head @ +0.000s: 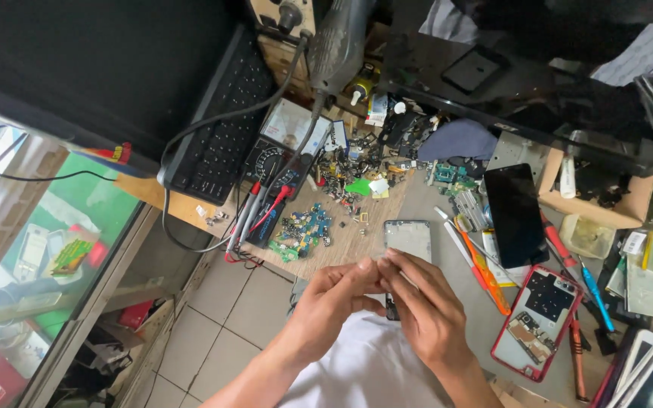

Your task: Applying adhesive to a smartphone frame and reassembling internal ribbon cables on a repair bench.

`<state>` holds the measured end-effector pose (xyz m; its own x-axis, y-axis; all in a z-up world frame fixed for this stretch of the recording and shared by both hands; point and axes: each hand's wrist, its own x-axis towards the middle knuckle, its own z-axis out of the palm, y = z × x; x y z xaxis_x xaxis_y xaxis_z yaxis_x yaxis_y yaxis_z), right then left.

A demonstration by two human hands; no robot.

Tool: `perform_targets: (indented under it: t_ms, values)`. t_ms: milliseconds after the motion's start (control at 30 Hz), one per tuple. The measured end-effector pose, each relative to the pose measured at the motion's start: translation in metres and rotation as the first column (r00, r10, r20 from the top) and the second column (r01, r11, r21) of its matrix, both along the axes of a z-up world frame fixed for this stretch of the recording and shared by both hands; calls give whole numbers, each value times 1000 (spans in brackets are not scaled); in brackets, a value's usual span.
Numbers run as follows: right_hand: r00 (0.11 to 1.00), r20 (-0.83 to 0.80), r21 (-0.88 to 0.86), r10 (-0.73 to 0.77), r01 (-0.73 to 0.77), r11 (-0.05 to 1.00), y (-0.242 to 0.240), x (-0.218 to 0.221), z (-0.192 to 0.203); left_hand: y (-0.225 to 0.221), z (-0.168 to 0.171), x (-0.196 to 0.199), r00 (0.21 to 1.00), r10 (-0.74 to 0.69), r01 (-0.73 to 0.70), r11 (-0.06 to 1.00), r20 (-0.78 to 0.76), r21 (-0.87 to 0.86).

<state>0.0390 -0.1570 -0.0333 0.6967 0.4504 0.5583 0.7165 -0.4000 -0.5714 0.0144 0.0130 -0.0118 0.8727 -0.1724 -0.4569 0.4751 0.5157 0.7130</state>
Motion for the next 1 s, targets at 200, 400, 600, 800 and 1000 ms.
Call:
perform_targets:
  t_ms: [200, 400, 600, 800, 1000]
  values:
    - [997, 17, -96, 80, -78, 992, -13, -2, 5, 7, -17, 3, 996, 71, -79, 981, 49, 179]
    - [999, -20, 124, -46, 48, 991, -3, -3, 15, 10, -36, 2, 997, 65, -66, 997, -34, -29]
    - [996, -15, 155, -88, 90, 984, 6, -5, 14, -1, -22, -3, 993, 115, -119, 986, 38, 120]
    - [996, 49, 58, -80, 77, 995, 19, 2, 4, 6, -20, -2, 989, 146, -149, 985, 38, 86]
    - [995, 91, -38, 49, -45, 998, 40, -6, -5, 29, -36, -24, 954, 295, -299, 950, 54, 93]
